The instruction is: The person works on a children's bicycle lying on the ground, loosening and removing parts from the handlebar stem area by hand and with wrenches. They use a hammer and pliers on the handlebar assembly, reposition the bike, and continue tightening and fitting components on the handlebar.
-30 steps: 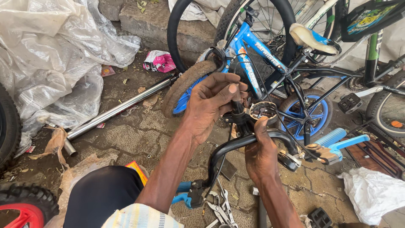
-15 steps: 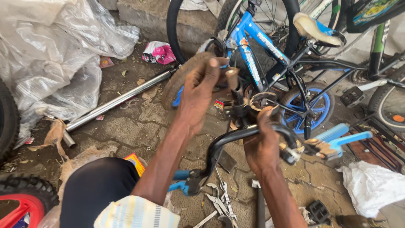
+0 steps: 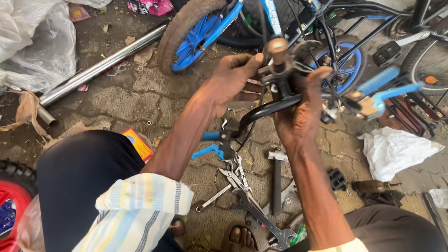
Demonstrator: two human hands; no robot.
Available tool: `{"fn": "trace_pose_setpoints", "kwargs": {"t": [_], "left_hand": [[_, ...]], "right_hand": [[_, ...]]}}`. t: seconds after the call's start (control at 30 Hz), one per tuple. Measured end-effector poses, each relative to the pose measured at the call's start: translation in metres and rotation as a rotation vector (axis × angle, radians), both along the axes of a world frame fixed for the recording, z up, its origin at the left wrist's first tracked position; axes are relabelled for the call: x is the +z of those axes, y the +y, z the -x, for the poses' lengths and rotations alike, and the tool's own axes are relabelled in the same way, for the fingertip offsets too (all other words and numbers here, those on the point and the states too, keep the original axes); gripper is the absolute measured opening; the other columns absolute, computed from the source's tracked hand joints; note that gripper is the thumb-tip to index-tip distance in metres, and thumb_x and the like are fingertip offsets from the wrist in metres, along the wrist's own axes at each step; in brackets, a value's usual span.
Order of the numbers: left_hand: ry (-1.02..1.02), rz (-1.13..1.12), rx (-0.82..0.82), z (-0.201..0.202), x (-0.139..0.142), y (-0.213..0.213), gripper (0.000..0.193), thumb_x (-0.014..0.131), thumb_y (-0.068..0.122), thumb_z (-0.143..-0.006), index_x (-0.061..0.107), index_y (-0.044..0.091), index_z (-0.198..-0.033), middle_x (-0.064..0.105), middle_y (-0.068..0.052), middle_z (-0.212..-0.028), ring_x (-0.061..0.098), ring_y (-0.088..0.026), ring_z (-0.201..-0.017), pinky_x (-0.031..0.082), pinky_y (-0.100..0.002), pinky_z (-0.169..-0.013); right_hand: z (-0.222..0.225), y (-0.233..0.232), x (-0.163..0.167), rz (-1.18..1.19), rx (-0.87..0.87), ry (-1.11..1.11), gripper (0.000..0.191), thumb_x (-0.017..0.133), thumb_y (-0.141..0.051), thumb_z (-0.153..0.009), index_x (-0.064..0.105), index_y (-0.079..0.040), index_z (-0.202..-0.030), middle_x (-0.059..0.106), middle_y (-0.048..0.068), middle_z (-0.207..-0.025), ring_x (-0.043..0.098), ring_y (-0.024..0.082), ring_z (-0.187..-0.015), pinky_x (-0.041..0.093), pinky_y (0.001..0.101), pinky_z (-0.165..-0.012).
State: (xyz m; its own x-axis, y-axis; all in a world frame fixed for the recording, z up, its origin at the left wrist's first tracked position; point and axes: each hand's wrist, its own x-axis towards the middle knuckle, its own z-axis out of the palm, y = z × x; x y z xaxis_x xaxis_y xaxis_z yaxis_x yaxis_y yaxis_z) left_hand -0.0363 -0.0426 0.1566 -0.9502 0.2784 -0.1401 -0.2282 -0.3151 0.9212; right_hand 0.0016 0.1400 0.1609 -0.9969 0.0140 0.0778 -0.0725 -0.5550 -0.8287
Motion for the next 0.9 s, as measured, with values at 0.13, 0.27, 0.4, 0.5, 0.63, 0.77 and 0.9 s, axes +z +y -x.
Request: {"fn": "trace_pose_setpoints", "kwargs": {"t": [0.13, 0.27, 0.4, 0.5, 0.63, 0.77, 0.9], "left_hand": [[0.16, 0.416, 0.038, 0.005, -0.02, 0.008, 0.06, 0.052, 0.061, -0.096, 0.075, 0.006, -0.093, 0.074, -0.008, -0.082, 0.072, -0.021, -0.074, 0.059, -0.039, -0.066], [0.309, 0.904, -0.158, 0.004, -0.044, 0.009, 0.092, 0.029, 0.079, -0.096, 0.076, 0.0, -0.095, 0.075, -0.023, -0.088, 0.074, -0.035, -0.088, 0.055, -0.054, -0.078], [0.193, 0.821, -0.575, -0.025, -0.054, 0.007, 0.098, 0.023, 0.087, -0.084, 0.066, 0.012, -0.129, 0.067, -0.023, -0.132, 0.06, -0.035, -0.127, 0.047, -0.053, -0.104], [-0.045, 0.762, -0.606, -0.054, -0.05, 0.01, 0.102, 0.052, 0.089, -0.076, 0.054, 0.01, -0.141, 0.057, -0.017, -0.143, 0.054, -0.03, -0.134, 0.042, -0.049, -0.11], [0.133, 0.864, -0.794, -0.062, -0.04, 0.003, 0.08, 0.07, 0.071, -0.068, 0.075, 0.01, -0.119, 0.078, -0.012, -0.108, 0.073, -0.025, -0.102, 0.055, -0.043, -0.09], [0.344, 0.882, -0.794, -0.069, -0.043, -0.008, 0.064, 0.078, 0.06, -0.075, 0.07, 0.011, -0.115, 0.073, -0.007, -0.099, 0.069, -0.021, -0.095, 0.054, -0.042, -0.083], [0.254, 0.89, -0.526, -0.089, -0.046, -0.001, 0.041, 0.076, 0.045, -0.077, 0.073, 0.01, -0.099, 0.074, -0.01, -0.083, 0.073, -0.025, -0.076, 0.059, -0.042, -0.07]], "right_hand": [[-0.004, 0.003, 0.015, 0.239, 0.02, -0.014, 0.079, 0.069, -0.069, -0.078, 0.069, -0.001, -0.119, 0.072, 0.011, -0.112, 0.07, 0.024, -0.099, 0.059, 0.041, -0.096], [0.004, 0.01, 0.009, 0.687, 0.101, -0.095, 0.071, 0.065, -0.066, -0.085, 0.066, -0.001, -0.114, 0.073, 0.013, -0.108, 0.071, 0.025, -0.098, 0.059, 0.038, -0.093], [0.001, 0.022, -0.016, 0.997, 0.071, -0.086, 0.039, 0.067, -0.042, -0.097, 0.066, -0.004, -0.103, 0.071, 0.01, -0.094, 0.071, 0.02, -0.091, 0.059, 0.0405, -0.1], [-0.003, 0.035, -0.03, 0.983, 0.174, 0.044, 0.018, 0.064, -0.026, -0.099, 0.065, -0.009, -0.092, 0.071, 0.006, -0.084, 0.072, 0.016, -0.091, 0.054, 0.0411, -0.111], [-0.003, 0.044, -0.043, 1.042, 0.451, 0.214, 0.017, 0.061, -0.01, -0.097, 0.062, -0.01, -0.08, 0.07, 0.003, -0.072, 0.073, 0.015, -0.093, 0.046, 0.0361, -0.123], [-0.002, 0.048, -0.048, 1.178, 0.602, 0.289, 0.038, 0.063, -0.032, -0.109, 0.065, -0.013, -0.077, 0.07, 0.005, -0.073, 0.07, 0.018, -0.091, 0.042, 0.0377, -0.119], [-0.006, 0.059, -0.044, 1.013, 0.684, 0.316, 0.053, 0.062, -0.052, -0.111, 0.066, -0.009, -0.08, 0.072, 0.009, -0.076, 0.07, 0.02, -0.092, 0.042, 0.0398, -0.12]]}}
